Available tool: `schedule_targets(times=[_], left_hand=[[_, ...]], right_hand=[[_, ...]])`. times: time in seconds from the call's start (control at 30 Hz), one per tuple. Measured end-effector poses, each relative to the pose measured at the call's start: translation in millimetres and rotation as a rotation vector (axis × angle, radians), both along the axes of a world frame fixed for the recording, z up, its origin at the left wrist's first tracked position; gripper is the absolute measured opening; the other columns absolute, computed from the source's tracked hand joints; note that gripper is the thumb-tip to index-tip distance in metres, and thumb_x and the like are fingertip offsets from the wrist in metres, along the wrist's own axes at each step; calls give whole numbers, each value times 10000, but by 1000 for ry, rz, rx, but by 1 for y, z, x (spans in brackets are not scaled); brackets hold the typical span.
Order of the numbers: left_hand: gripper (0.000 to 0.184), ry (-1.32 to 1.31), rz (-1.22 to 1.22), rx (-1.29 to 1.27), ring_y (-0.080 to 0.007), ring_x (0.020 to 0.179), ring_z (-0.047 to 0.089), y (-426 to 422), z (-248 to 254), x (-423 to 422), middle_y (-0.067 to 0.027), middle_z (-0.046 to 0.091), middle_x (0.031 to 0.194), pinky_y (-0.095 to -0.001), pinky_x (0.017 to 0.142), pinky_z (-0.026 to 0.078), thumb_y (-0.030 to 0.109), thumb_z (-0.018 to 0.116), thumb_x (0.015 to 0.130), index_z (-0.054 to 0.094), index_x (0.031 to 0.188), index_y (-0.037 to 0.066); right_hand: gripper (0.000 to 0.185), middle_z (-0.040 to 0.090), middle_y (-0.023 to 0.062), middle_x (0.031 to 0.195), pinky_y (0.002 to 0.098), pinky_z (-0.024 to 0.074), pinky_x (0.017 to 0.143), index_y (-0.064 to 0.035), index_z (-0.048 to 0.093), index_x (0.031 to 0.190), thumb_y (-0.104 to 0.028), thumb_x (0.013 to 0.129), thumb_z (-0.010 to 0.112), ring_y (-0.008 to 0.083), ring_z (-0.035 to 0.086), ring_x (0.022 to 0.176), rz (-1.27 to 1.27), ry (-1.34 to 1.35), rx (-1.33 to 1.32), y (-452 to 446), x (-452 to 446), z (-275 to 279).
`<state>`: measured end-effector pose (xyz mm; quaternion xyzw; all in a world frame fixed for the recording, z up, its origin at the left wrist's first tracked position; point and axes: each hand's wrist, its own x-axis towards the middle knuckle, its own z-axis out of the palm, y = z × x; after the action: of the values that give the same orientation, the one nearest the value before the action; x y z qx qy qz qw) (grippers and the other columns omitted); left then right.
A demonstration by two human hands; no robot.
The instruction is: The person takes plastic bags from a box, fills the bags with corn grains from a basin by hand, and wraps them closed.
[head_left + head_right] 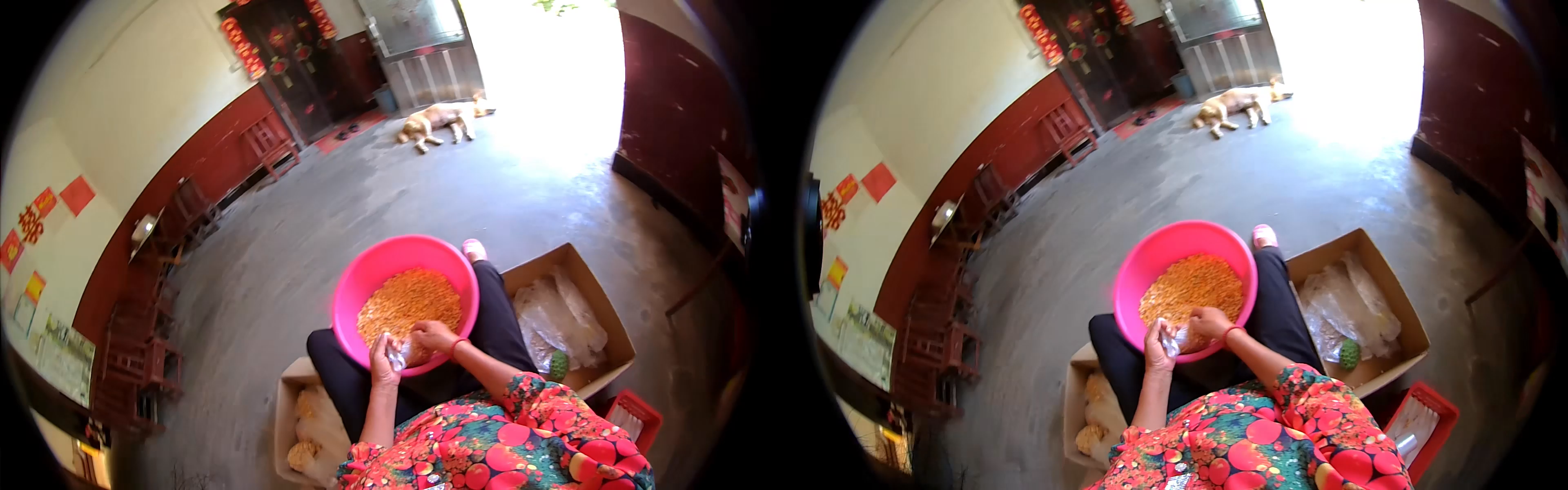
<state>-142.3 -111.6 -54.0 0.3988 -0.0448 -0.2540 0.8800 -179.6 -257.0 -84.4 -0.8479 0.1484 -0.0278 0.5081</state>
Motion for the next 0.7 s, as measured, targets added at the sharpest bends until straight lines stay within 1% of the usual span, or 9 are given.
schedule_targets(times=[0.1, 0.17, 0.23, 0.3, 0.37, 0.47, 0.57, 0.6, 0.7], left_hand=[[236, -77, 15, -49, -132, 561, 426, 16, 15, 0, -26, 436, 580, -285, 700, 395, 223, 484, 850, 468, 669, 72], [245, -112, 60, -78, -126, 576, 426, 27, 35, -2, -21, 433, 579, -271, 686, 380, 236, 477, 852, 457, 665, 79], [242, -159, 114, -95, -130, 579, 417, 43, 52, 5, -8, 422, 580, -321, 790, 386, 243, 457, 863, 449, 672, 96], [253, -184, 153, -171, -125, 602, 416, 64, 73, 13, -10, 418, 588, -323, 797, 380, 236, 434, 875, 444, 664, 98], [262, -260, 221, -175, -118, 622, 419, 87, 100, 16, -13, 418, 593, -324, 802, 379, 227, 417, 882, 441, 657, 95], [263, -313, 367, -131, -122, 597, 420, 135, 119, 22, -17, 419, 592, -333, 805, 383, 219, 418, 881, 444, 652, 93], [248, -331, 499, -80, -128, 572, 419, 189, 127, 25, -21, 428, 593, -337, 798, 390, 216, 440, 872, 452, 658, 91], [242, -323, 541, -29, -129, 571, 415, 206, 125, 26, -21, 434, 594, -329, 796, 392, 218, 462, 862, 454, 659, 88], [229, -282, 682, 242, -127, 576, 418, 256, 102, 30, -28, 436, 589, -307, 689, 390, 199, 507, 824, 458, 639, 74]], right_hand=[[249, 614, 155, 807, 336, 469, 675, -54, 618, 899, -218, 759, 493, 246, 601, 754, -14, -85, -20, 0, -1, -1], [230, 607, 173, 788, 368, 462, 692, -67, 629, 841, -235, 739, 509, 294, 593, 767, -34, -119, 25, -1, -5, 4], [229, 609, 165, 777, 359, 464, 679, -55, 623, 857, -226, 746, 518, 285, 595, 751, -25, -98, 13, -2, -2, -4], [219, 612, 138, 736, 330, 469, 637, -33, 613, 856, -200, 758, 512, 231, 597, 683, 22, -116, 86, -5, -2, -12], [196, 594, 83, 681, 284, 462, 578, -12, 599, 840, -163, 768, 498, 149, 571, 614, 38, -64, 203, -3, -6, 3], [148, 554, 25, 653, 235, 445, 537, -8, 578, 808, -114, 774, 480, 97, 536, 577, 82, -84, 283, -2, -6, 2], [133, 558, 22, 696, 222, 444, 559, 1, 571, 837, -71, 784, 472, 85, 532, 619, 130, -85, 338, -2, -6, 2], [128, 559, 19, 704, 216, 442, 570, 2, 570, 840, -57, 788, 470, 80, 532, 640, 133, -61, 350, -3, -5, 1], [121, 559, 18, 703, 213, 438, 574, -2, 568, 844, -52, 792, 470, 78, 526, 639, 138, -82, 350, -2, -5, -1]])
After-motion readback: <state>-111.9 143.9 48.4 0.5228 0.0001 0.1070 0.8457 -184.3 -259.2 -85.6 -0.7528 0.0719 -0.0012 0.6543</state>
